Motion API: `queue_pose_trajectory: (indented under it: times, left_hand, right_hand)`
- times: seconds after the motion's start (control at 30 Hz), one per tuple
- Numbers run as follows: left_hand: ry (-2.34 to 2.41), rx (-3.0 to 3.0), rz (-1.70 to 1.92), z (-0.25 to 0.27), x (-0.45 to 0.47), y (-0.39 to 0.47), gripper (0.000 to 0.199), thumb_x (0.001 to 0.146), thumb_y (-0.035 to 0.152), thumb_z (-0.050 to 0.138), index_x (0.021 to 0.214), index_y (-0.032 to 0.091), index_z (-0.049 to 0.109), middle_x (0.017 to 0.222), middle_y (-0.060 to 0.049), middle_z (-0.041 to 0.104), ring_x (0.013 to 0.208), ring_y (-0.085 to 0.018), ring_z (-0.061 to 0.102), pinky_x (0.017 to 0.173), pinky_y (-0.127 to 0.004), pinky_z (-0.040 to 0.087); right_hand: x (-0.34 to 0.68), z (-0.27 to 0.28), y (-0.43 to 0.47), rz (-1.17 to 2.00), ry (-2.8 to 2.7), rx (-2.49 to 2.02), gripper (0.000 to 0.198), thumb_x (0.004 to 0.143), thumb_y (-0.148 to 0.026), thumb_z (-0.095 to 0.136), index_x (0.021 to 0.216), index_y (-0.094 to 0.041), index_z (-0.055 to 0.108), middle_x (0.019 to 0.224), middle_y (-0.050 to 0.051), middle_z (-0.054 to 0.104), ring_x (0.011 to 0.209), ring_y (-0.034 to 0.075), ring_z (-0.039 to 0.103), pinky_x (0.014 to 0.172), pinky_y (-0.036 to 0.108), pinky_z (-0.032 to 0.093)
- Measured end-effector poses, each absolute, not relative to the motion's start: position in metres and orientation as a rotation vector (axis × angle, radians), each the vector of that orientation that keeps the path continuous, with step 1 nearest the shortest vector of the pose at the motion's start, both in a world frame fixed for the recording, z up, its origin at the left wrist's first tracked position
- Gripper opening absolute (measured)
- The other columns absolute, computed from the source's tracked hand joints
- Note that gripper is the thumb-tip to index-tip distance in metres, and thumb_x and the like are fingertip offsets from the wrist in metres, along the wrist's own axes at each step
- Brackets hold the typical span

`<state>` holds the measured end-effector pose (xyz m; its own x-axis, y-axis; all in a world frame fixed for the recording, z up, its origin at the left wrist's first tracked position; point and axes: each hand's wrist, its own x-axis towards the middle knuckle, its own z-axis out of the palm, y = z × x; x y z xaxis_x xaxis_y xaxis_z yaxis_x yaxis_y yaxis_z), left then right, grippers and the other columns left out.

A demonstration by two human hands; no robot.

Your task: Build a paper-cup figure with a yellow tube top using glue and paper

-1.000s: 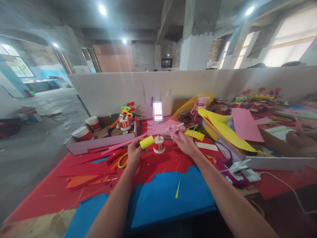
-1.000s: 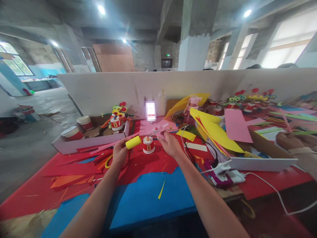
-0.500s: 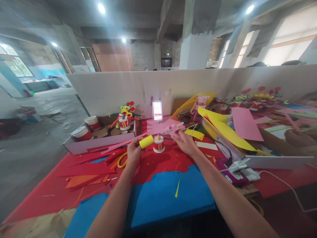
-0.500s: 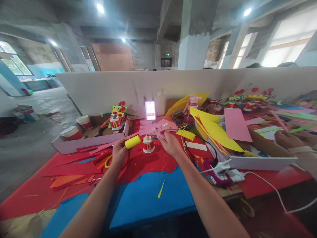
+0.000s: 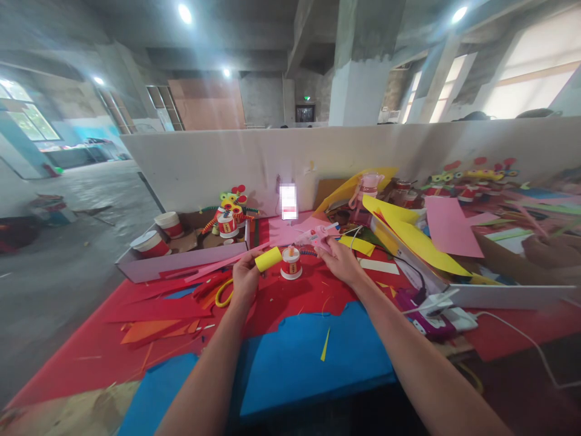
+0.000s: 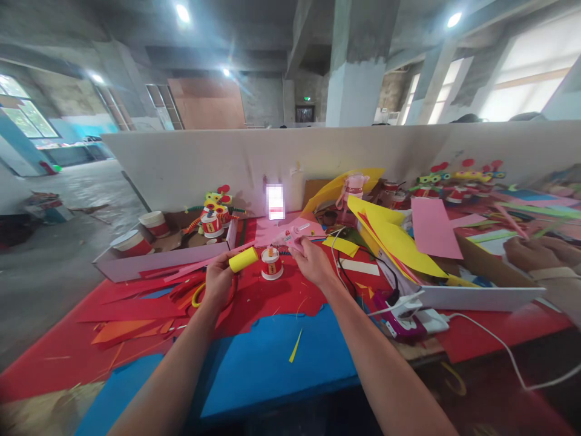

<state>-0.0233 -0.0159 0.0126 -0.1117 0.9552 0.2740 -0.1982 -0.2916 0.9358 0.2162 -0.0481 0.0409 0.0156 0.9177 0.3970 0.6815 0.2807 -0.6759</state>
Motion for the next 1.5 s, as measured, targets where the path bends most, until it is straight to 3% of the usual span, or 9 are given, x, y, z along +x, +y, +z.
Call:
queue_pose_trajectory:
  times: [0.6,1.17,1.5]
  left_hand:
    - [0.946,1.221,1.566,0.0115,-0.0234,-0.016,0.026,0.055,0.014,0.062,0.08,0.015,0.065,0.052,0.005,0.062,0.039,-0.008,0.051,0.041,-0.018,0.038]
    - [0.961,1.227,1.551,0.0112,-0.0225,-0.0165,0.024,0.055,0.015,0.063,0.079,0.016,0.065,0.049,0.006,0.059,0.039,-0.008,0.05,0.041,-0.018,0.037]
    - [0.952,1.231,1.553,0.0095,-0.0242,-0.015,0.024,0.056,0.015,0.062,0.08,0.016,0.065,0.05,0.005,0.06,0.04,-0.009,0.051,0.042,-0.018,0.038]
  right_hand:
    - [0.2181,0.0429,-0.048,0.351,-1.731,-1.447,0.023,0.09,-0.037,0.05,0.103,-0.02,0.058,0.094,0.009,0.072,0.088,0.024,0.067,0.072,0.028,0.045]
    - [0.2173,0.0413,-0.0461,0.322,-1.739,-1.504,0.02,0.089,-0.038,0.051,0.096,-0.02,0.056,0.09,0.009,0.071,0.083,0.025,0.067,0.067,0.029,0.043]
    - [0.2201,0.042,-0.0456,0.326,-1.717,-1.475,0.021,0.09,-0.038,0.051,0.097,-0.019,0.057,0.098,0.011,0.072,0.092,0.025,0.067,0.073,0.029,0.044]
